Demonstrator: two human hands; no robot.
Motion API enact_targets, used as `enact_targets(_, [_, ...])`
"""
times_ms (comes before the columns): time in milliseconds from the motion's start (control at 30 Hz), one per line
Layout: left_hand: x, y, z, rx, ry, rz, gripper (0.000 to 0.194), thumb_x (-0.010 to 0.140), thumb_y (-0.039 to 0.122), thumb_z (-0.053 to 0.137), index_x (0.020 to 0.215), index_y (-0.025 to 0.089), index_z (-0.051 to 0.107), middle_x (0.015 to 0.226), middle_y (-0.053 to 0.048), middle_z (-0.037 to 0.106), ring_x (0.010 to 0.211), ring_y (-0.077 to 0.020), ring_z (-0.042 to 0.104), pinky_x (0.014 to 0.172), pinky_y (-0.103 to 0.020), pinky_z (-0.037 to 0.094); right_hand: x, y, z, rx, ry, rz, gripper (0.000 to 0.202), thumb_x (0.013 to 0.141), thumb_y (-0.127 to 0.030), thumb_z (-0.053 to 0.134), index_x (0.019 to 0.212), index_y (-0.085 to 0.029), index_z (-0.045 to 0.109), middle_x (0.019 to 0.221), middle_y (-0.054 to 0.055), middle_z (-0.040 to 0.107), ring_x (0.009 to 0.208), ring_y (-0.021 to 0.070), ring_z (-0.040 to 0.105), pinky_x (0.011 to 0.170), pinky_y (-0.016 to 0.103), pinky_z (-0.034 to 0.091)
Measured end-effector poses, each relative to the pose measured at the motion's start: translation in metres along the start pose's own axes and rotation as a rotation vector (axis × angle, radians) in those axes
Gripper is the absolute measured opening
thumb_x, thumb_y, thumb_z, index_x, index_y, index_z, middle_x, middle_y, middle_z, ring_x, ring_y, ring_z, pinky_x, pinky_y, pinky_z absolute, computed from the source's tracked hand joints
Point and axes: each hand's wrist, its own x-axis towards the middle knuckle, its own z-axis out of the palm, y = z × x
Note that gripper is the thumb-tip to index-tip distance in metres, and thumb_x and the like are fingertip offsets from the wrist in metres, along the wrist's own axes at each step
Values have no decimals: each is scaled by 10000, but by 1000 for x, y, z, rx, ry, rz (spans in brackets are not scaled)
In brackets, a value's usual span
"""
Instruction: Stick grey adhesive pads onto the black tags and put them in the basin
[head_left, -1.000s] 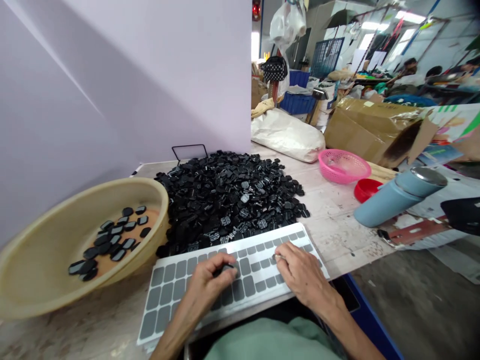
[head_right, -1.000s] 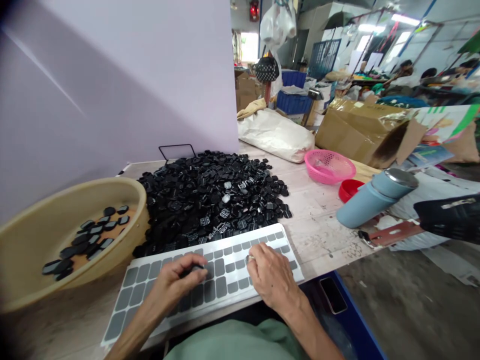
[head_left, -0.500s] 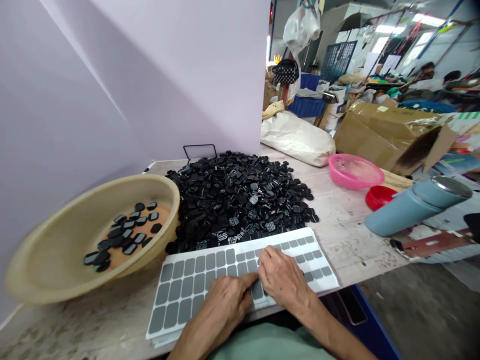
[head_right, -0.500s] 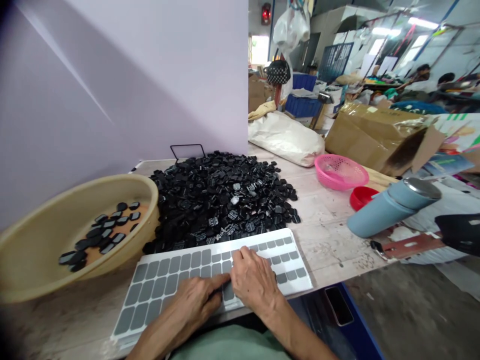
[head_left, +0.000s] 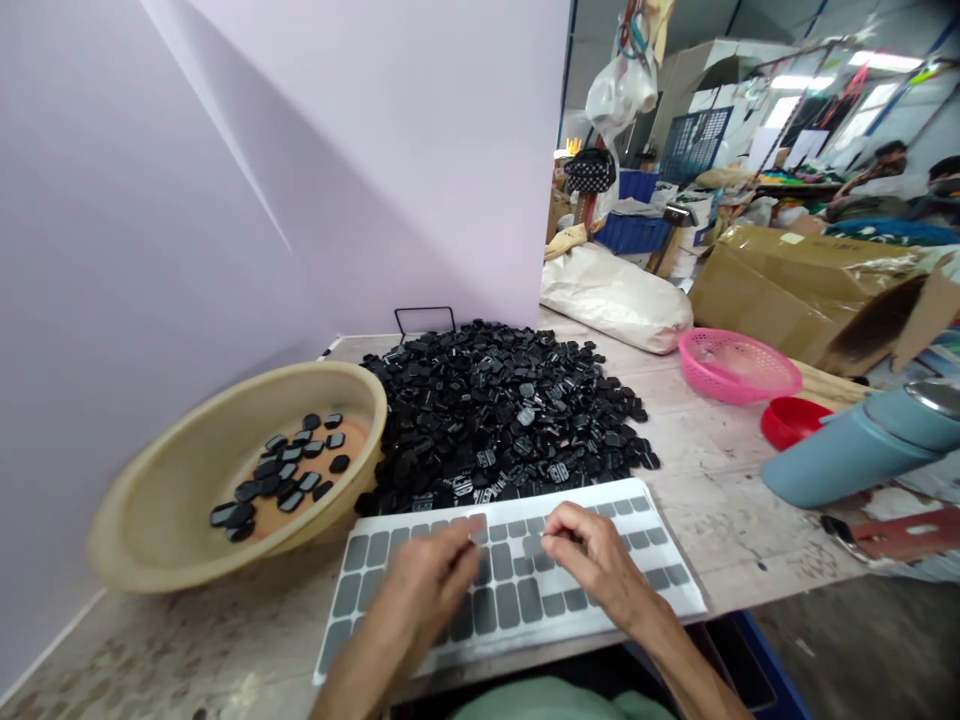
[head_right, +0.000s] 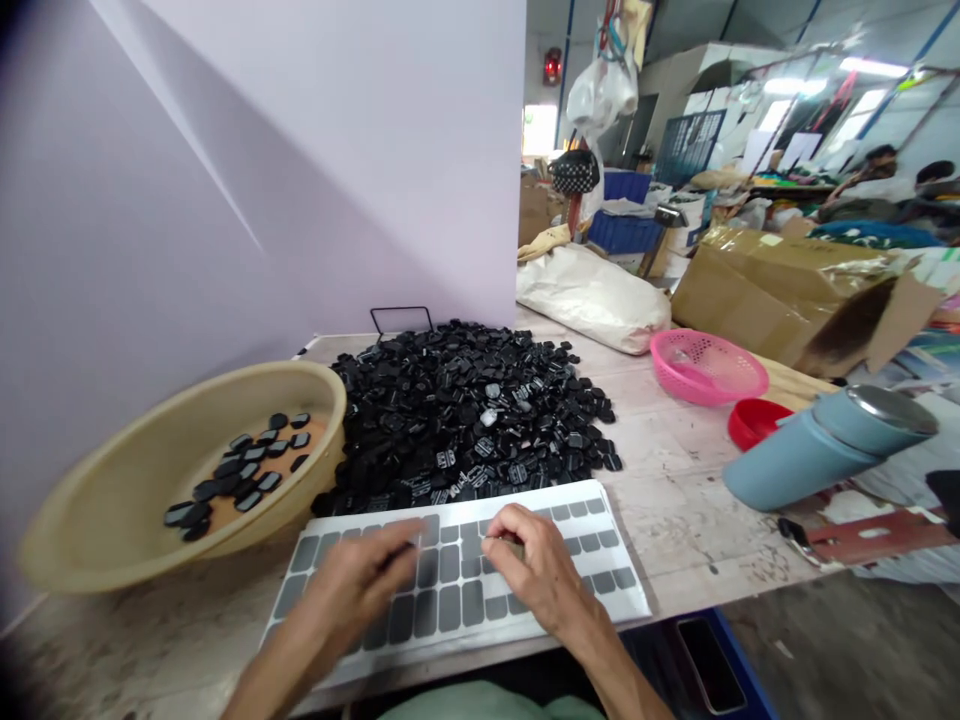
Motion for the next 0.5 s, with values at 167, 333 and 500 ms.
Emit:
enact_targets(167, [6,0,-85,803,666,-80,369,912,399,376,1107,193,611,984,-122,650,821,-299,592,680,-370,434,-18,14,-13,73,24,122,160,842,-286,497,711,-198,523,624,-38,440,603,127,428,548,232,350])
enact_targets(333, [28,-1,-93,999,756,86,373,921,401,390,1087,131,587,1013,-141,599,976,-307,521,868,-415,403,-31,23,-11,65,51,150,184,840,-338,495,745,-196,562,633,-28,473,605,134,444,550,240,357])
enact_targets(500, [73,-3,-26,685,365,202,288,932,338,394,1026,163,603,955,-98,604,925,-239,526,838,-348,405,-34,17,-8,78,92,145,183,836,-337,500,744,-198,575,651,-25,495,611,133,457,553,238,354])
